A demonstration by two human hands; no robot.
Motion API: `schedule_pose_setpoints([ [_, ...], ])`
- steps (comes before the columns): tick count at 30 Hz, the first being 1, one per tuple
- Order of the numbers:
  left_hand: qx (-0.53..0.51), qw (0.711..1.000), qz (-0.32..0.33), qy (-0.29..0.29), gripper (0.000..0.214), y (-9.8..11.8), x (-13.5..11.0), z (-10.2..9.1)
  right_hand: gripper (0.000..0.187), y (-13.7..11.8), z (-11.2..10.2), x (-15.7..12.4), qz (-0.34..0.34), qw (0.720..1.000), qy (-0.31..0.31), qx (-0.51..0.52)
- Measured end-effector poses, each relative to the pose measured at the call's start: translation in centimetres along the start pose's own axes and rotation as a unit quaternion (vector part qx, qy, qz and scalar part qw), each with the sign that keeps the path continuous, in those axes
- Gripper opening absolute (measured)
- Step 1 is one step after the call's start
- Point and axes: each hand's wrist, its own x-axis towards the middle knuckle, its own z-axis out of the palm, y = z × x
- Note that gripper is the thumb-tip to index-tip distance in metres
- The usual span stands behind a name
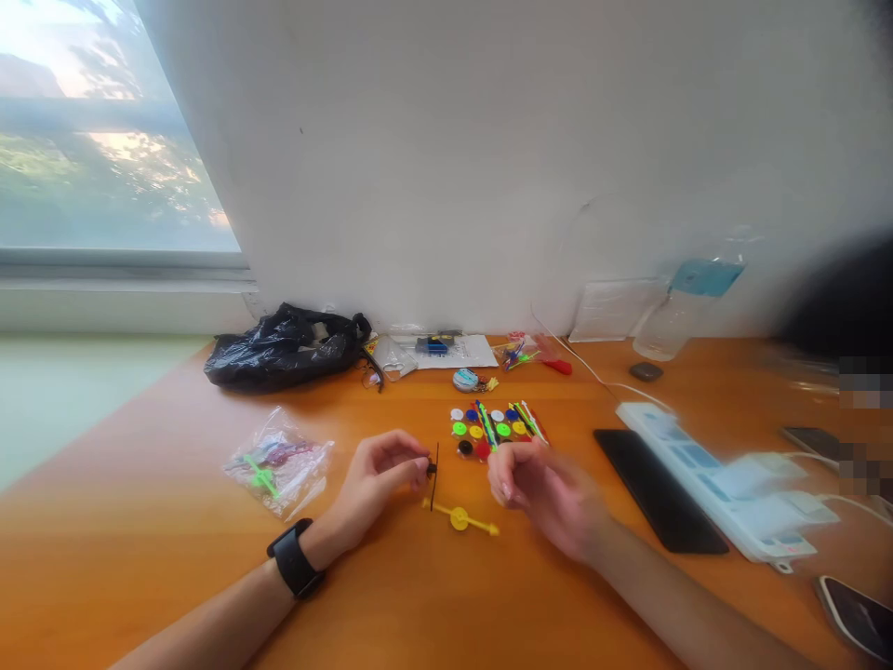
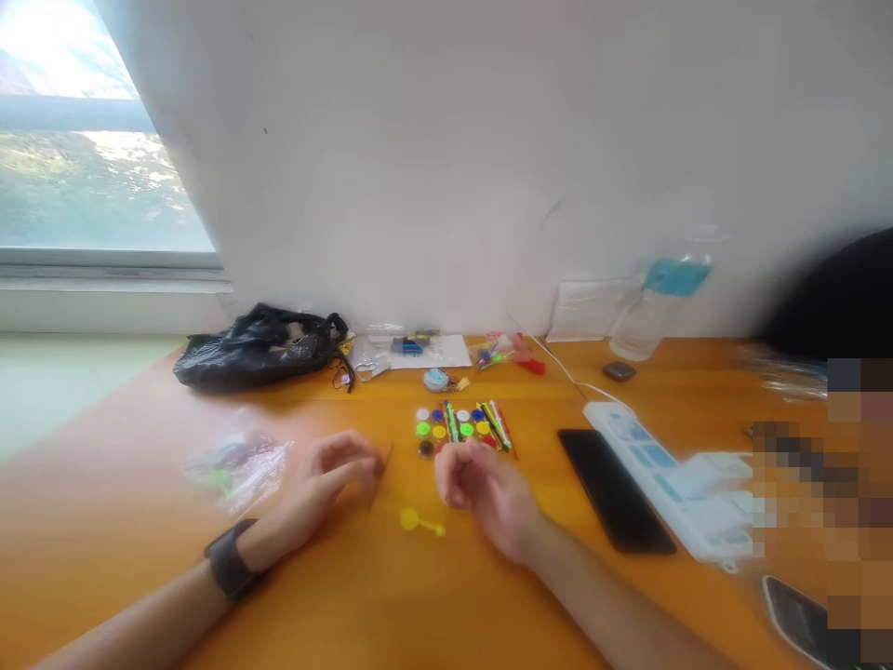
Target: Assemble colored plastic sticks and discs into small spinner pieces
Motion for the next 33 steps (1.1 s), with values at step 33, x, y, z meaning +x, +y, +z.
schedule_pose_setpoints([
  [33,0.062,0.988,0.13,-0.052,0.019,0.3,-1.5,1.3,0.05,2.2,0.4,0.3,0.033,0.978,-0.006,-0.207],
])
